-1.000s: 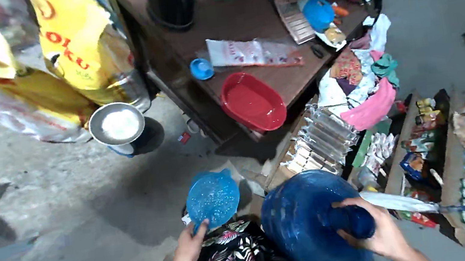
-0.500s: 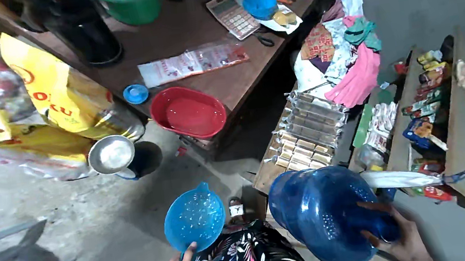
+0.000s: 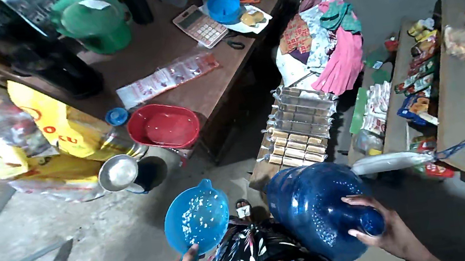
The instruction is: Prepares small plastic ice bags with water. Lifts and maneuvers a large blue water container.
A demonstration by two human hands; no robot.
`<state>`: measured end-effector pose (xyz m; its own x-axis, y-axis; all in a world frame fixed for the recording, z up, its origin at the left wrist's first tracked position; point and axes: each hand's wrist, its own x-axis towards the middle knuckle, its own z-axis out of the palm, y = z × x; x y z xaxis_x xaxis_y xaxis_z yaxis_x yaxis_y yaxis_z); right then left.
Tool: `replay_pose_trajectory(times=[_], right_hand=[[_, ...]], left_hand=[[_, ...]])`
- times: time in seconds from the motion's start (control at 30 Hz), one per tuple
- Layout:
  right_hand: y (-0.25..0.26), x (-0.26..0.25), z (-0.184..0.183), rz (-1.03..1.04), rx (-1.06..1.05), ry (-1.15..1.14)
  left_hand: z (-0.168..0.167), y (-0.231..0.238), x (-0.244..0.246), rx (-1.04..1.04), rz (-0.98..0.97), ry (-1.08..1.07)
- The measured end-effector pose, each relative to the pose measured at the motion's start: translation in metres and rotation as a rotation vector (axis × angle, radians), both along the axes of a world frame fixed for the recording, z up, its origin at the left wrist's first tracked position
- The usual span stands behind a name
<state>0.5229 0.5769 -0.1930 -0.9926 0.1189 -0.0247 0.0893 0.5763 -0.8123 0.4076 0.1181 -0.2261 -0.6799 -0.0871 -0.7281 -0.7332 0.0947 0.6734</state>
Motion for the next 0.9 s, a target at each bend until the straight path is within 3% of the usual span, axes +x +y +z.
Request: replay_pose_trajectory(times=[0.4, 0.63, 0.9], right_hand=[[0.002, -0.022, 0.008, -0.121, 0.022, -0.015], [-0.013, -0.031, 0.012, -0.299, 0.078, -0.097], [-0.026, -0.012, -0.015, -0.363, 0.047, 0.042]], left_hand=[[0.007, 0.007, -0.003, 0.023, 0.006, 0.092], [0.013, 0.008, -0.003, 0.028, 0.005, 0.082], [0.039, 0.007, -0.009, -0.012, -0.049, 0.033]])
